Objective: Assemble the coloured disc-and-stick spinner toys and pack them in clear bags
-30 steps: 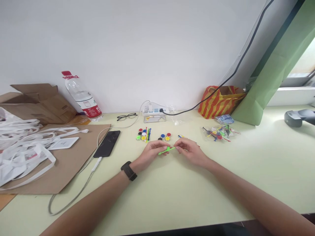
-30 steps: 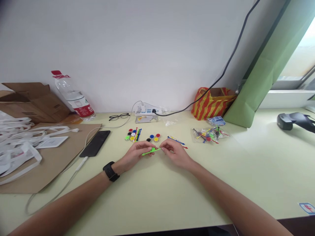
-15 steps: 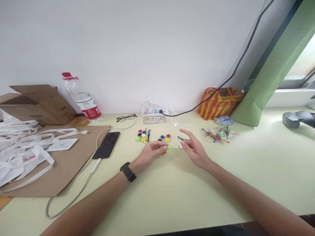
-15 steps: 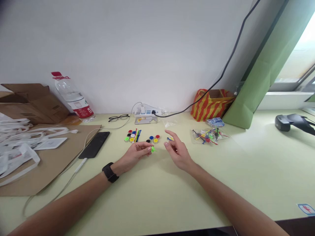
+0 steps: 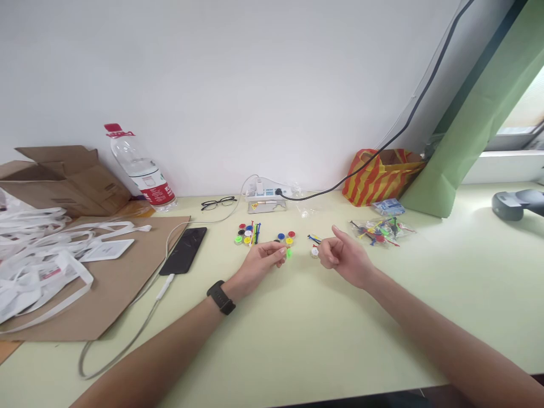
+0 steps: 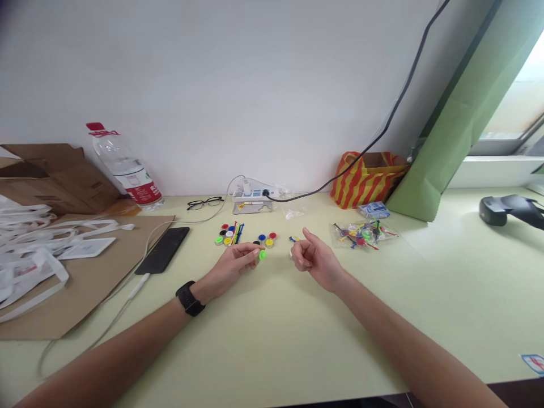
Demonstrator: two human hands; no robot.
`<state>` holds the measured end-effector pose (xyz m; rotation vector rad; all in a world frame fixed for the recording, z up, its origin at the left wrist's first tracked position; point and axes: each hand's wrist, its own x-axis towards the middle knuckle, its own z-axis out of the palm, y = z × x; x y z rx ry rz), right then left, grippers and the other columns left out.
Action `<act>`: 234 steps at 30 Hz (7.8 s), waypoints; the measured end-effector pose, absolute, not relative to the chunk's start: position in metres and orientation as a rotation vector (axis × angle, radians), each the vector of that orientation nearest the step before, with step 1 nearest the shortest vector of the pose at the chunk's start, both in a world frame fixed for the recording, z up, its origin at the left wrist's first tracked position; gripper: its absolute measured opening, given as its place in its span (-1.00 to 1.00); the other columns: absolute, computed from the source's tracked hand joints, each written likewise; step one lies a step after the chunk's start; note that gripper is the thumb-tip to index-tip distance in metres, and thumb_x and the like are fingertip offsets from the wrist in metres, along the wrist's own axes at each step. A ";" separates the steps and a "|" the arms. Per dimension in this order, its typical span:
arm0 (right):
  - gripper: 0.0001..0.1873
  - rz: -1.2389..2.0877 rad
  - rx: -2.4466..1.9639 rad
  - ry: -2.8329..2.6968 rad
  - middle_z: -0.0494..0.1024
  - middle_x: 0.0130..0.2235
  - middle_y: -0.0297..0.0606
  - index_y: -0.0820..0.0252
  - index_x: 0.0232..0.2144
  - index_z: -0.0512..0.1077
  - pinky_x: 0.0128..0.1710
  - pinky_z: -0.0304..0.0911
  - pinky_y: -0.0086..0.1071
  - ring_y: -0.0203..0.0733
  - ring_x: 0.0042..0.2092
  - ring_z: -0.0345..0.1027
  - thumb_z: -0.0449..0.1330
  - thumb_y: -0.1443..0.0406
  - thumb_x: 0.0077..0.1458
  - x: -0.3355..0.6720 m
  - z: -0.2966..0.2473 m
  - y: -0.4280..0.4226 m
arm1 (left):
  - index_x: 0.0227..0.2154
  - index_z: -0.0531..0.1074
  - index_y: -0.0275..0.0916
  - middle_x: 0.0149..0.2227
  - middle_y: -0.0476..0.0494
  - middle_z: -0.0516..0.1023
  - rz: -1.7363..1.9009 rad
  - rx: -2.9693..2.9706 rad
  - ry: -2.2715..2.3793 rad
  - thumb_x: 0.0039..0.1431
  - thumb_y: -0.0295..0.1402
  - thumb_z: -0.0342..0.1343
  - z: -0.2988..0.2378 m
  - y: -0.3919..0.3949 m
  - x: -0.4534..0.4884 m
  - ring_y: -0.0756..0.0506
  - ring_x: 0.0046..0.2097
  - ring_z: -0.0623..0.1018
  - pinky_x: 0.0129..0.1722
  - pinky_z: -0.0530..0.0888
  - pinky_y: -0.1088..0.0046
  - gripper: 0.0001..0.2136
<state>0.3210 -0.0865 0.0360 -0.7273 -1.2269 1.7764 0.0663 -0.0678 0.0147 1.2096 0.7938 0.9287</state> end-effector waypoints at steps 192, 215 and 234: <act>-0.19 1.845 -0.801 -1.267 -0.11 -0.64 -0.39 0.11 -0.83 -0.04 -0.51 -0.08 -0.31 -0.29 -0.57 -0.21 -0.20 -0.25 0.25 0.317 0.045 -0.095 | -0.10 0.53 -0.19 -0.09 -0.20 0.57 1.465 1.769 0.890 0.28 -0.32 0.20 0.017 -0.094 0.080 -0.13 -0.07 0.58 0.02 0.55 0.25 -0.83; -0.31 1.772 -0.872 -1.138 0.02 -0.62 -0.41 0.14 -0.61 0.28 -0.52 -0.13 -0.36 -0.31 -0.57 -0.22 -0.10 -0.25 0.23 0.322 0.038 -0.083 | -0.14 0.48 -0.19 -0.13 -0.16 0.56 1.424 1.596 1.039 0.28 -0.25 0.18 0.009 -0.082 0.074 -0.12 -0.08 0.55 -0.02 0.49 0.31 -0.83; -0.41 1.757 -0.926 -1.119 0.08 -0.60 -0.43 0.20 -0.52 0.39 -0.52 -0.25 -0.35 -0.34 -0.55 -0.18 0.02 -0.14 0.29 0.323 0.018 -0.075 | -0.15 0.44 -0.21 -0.21 -0.12 0.51 1.519 1.537 0.907 0.37 -0.27 0.08 0.010 -0.081 0.074 -0.08 -0.20 0.51 -0.15 0.47 0.35 -0.86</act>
